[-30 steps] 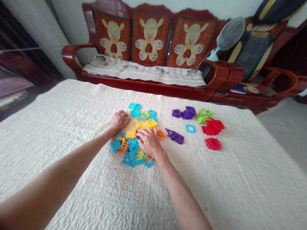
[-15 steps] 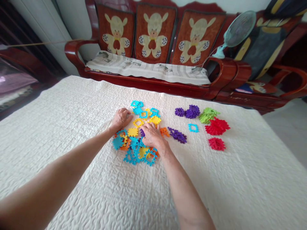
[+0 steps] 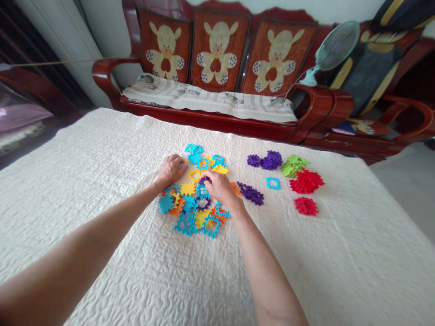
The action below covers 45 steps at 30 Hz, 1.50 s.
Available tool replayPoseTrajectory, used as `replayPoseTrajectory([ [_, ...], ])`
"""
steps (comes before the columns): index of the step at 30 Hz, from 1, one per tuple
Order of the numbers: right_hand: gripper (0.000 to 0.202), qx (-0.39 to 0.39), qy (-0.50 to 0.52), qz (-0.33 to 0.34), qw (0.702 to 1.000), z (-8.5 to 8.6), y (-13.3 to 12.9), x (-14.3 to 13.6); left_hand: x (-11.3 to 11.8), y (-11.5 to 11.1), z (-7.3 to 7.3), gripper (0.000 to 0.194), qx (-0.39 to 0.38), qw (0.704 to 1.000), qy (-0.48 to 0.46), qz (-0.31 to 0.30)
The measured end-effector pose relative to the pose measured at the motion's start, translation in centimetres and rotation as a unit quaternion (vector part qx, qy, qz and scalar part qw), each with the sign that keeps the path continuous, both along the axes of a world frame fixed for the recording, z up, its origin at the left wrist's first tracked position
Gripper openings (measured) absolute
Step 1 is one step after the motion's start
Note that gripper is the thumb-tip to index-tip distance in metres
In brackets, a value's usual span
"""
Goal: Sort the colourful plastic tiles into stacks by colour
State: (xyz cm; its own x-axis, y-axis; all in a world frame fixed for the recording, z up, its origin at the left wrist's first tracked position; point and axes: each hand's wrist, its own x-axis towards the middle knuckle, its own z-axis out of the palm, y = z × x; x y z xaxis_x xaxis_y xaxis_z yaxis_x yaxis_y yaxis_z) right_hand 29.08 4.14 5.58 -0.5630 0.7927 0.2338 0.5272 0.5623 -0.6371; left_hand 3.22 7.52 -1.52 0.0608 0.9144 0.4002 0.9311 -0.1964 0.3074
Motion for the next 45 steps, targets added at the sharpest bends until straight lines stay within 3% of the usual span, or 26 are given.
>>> replayPoseTrajectory([
  [3, 0.032, -0.015, 0.054, -0.042, 0.998, -0.4, 0.6, 0.6, 0.0, 0.0, 0.0, 0.025, -0.005, 1.0, 0.0, -0.002],
  [7, 0.035, -0.008, 0.043, -0.064, 0.997, -0.9, 1.4, 1.5, -0.1, 0.0, 0.1, 0.025, -0.004, 1.0, 0.001, -0.001],
  [16, 0.049, 0.079, -0.062, -0.012, 0.995, -1.4, -0.2, 1.2, 0.0, -0.2, 0.1, 0.024, 0.012, 1.0, 0.013, 0.0],
  [24, 0.016, 0.081, -0.021, -0.078, 0.993, -2.4, -1.6, 1.0, -0.3, 0.2, 0.1, 0.022, 0.024, 0.999, -0.029, -0.021],
  [30, 0.026, -0.002, 0.074, -0.182, 0.981, -2.4, -1.0, 2.1, -0.8, 0.7, -0.8, 0.022, 0.044, 0.997, -0.048, -0.031],
  [36, 0.031, -0.079, 0.094, -0.174, 0.977, -1.0, -0.2, 2.2, -1.1, 0.9, -1.2, 0.025, 0.045, 0.997, -0.05, -0.034],
  [40, 0.03, -0.057, 0.115, -0.204, 0.971, -1.7, 0.3, 1.6, -0.9, 1.1, -0.3, 0.028, 0.022, 0.996, -0.081, -0.037],
  [43, 0.029, -0.036, 0.149, -0.229, 0.961, -2.6, 0.4, 1.2, -0.3, 1.0, 1.2, 0.036, -0.014, 0.98, -0.192, -0.047],
  [45, 0.028, -0.028, 0.175, -0.243, 0.954, -3.0, 0.3, 0.9, 0.4, 0.6, 2.4, 0.043, -0.074, 0.955, -0.282, -0.06],
])
